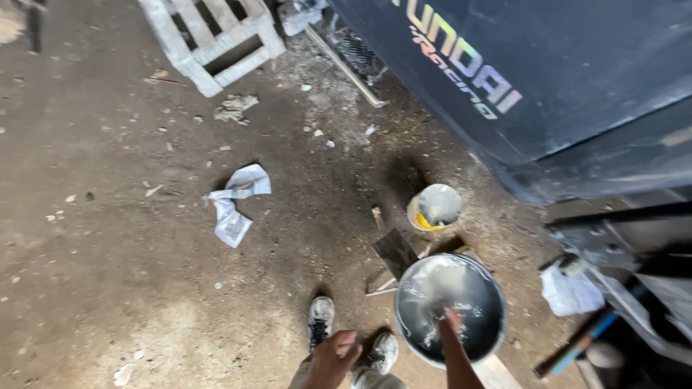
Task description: The person sands the side panel of a black car using a sanding block, repeatedly dipping it into a bucket of water. They work on the area around the 'Hyundai Racing' logo and the fuel cap, smoothing the surface.
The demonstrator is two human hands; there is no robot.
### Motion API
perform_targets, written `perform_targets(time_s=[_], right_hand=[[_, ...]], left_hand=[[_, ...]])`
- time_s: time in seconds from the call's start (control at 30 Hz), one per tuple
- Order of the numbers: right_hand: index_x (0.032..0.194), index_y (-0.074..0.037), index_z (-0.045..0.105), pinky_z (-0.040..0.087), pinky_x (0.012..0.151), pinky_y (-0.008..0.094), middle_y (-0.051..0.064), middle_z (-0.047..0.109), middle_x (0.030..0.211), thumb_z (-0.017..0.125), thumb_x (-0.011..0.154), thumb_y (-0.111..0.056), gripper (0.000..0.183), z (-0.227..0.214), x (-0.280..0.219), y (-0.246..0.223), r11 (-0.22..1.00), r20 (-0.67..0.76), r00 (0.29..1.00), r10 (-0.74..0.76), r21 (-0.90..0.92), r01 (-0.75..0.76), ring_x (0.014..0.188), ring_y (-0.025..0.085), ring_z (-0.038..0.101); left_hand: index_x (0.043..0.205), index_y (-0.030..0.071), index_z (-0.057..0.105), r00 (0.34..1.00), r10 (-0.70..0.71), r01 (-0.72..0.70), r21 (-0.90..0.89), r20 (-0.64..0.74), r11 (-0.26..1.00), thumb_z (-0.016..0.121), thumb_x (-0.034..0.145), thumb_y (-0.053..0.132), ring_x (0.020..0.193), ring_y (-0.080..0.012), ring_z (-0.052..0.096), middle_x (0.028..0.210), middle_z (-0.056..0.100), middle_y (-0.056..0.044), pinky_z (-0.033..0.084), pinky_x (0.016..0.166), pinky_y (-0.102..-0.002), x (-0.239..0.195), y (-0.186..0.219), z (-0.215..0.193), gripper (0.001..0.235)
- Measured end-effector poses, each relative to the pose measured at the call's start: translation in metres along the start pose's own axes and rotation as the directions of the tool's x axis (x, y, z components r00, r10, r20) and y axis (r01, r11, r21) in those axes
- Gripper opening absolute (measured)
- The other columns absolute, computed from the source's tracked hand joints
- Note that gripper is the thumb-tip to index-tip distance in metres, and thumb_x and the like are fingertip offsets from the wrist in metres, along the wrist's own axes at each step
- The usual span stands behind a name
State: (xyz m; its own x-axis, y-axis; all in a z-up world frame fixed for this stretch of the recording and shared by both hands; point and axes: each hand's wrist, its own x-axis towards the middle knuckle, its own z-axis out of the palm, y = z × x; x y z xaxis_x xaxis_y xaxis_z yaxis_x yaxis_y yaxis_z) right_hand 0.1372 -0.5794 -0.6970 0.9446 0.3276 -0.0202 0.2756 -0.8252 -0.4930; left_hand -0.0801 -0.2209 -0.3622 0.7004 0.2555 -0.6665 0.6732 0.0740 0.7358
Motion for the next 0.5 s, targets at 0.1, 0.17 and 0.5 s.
perform_targets(time_s=[0.1,0.17,0.5], right_hand=[[0.116,-0.017,0.073,0.055,0.073,0.043,0.013,0.076,0.101,0.073,0.070,-0.023,0.046,-0.064,0.027,-0.077,0.981,0.048,0.987,0.152,0.111,-0.157,0.085,0.029,0.069],[0.122,-0.013,0.068,0.054,0.073,0.040,0.014,0.074,0.102,0.071,0.076,-0.021,0.047,-0.101,0.042,-0.110,0.948,0.081,0.966,0.245,0.190,-0.257,0.084,0.026,0.068],[0.114,0.005,0.066,0.049,0.074,0.038,0.013,0.062,0.091,0.064,0.094,-0.005,0.022,-0.325,0.037,-0.095,0.036,0.404,0.829,0.386,0.891,-0.452,0.082,0.023,0.059]], left_hand=[[0.133,0.002,0.060,1.000,0.008,-0.008,-0.005,-0.015,1.000,0.074,0.092,0.033,0.124,-0.0289,0.069,0.131,0.070,-0.019,0.056,0.105,-0.039,0.012,-0.004,0.003,0.054],[0.130,0.003,0.063,0.997,0.050,-0.050,0.000,-0.060,0.999,0.075,0.089,0.032,0.119,-0.0267,0.073,0.127,0.073,-0.018,0.059,0.100,-0.037,0.005,0.018,0.009,0.052],[0.132,0.004,0.062,0.954,0.297,-0.294,-0.057,0.046,0.954,0.082,0.085,0.031,0.120,-0.0280,0.070,0.131,0.069,-0.015,0.060,0.097,-0.038,-0.002,0.180,0.123,0.057]])
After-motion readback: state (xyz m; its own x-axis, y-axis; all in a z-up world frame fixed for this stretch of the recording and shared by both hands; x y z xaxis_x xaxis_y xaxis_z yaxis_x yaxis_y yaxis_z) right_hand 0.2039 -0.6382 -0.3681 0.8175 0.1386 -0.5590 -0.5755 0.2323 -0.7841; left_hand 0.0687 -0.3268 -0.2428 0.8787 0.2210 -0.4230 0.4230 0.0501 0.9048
